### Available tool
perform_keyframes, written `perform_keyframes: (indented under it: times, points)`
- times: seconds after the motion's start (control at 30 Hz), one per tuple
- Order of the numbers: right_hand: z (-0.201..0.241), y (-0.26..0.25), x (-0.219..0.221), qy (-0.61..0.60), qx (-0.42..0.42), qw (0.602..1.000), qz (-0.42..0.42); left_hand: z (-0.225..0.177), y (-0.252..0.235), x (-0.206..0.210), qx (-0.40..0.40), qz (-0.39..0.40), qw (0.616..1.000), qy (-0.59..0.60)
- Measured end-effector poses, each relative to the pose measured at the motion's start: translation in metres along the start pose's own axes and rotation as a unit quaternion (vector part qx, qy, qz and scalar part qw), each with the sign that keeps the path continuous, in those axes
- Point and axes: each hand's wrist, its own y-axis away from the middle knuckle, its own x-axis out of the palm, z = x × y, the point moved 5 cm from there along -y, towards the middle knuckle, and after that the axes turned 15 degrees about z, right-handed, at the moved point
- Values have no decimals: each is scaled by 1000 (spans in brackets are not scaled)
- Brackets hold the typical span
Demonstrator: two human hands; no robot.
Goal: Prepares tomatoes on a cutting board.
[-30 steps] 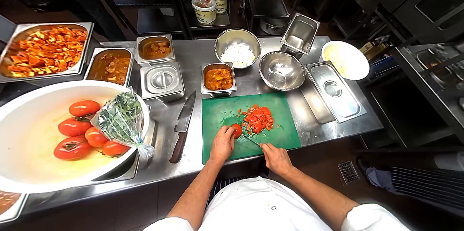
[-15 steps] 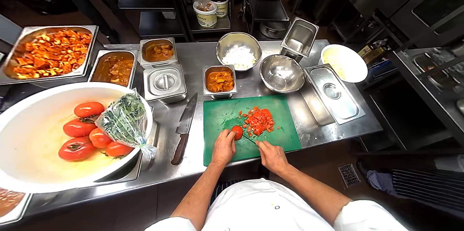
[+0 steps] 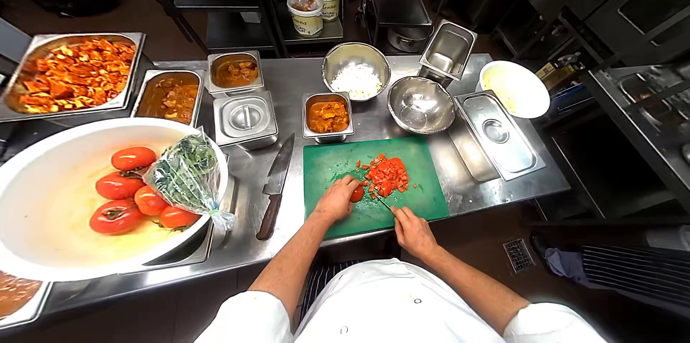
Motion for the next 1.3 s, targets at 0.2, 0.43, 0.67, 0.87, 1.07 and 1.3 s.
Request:
perform_keyframes:
  times: [0.2, 0.43, 0.67, 0.87, 1.07, 1.3]
  points:
    - [18, -18, -5, 57, 17, 998, 27, -3, 11, 14, -105, -126, 982, 90]
    - [54, -74, -19, 52, -25, 998, -23, -5, 6, 19, -16, -159, 987, 32]
    - [15, -17, 5, 42, -38, 997, 62, 1, 8, 23, -11, -197, 978, 68]
    - [45, -53, -19, 31, -55, 997, -34, 2, 13, 35, -12, -223, 972, 72]
    - [39, -43, 4, 41, -55, 996, 48, 1, 14, 31, 0, -240, 969, 66]
    - [39, -27, -10, 33, -63, 997, -15, 5, 20, 43, -7, -279, 956, 89]
